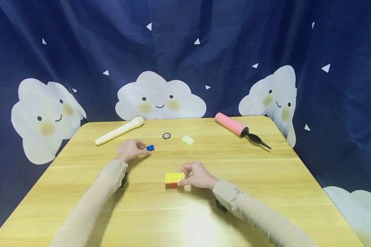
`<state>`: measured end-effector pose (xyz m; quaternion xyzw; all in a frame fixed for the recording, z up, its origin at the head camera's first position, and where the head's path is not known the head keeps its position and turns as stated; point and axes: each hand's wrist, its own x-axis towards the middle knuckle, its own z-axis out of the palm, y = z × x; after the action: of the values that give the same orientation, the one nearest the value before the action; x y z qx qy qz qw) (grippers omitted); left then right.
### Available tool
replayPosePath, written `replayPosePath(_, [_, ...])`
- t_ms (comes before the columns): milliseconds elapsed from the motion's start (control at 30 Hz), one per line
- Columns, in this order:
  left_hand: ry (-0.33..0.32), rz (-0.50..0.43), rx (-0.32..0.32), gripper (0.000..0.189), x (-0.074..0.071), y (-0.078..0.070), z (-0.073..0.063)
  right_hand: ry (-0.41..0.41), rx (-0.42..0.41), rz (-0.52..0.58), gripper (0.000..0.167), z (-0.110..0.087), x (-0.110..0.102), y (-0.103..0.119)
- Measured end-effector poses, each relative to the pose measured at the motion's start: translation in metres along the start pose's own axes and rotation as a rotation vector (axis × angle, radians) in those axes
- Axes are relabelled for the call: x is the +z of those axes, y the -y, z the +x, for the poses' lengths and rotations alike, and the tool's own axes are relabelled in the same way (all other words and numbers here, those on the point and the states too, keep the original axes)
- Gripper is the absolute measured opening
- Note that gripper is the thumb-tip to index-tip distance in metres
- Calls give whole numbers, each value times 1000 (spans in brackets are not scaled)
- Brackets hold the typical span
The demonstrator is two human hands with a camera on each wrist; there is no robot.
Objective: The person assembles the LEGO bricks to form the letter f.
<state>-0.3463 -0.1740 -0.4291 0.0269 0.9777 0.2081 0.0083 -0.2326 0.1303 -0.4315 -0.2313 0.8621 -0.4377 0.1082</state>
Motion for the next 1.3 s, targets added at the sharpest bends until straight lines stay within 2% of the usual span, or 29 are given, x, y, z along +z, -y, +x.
replayPosePath(367, [-18,11,-4,44,12,2,2,9,-2,15,32,-1,3,0])
replayPosePath(800, [-13,15,1,34,17,-3,1,14,-5,23,31,0,3,1])
replayPosePath(900, [-3,21,12,39,18,-7,0,6,-9,6,31,1,3,-1])
replayPosePath(1100, [10,14,65,62,18,-13,1,-4,-15,1,31,2,1,0])
replayPosePath(1300, [37,15,117,66,18,-17,2,6,-14,0,32,2,0,1])
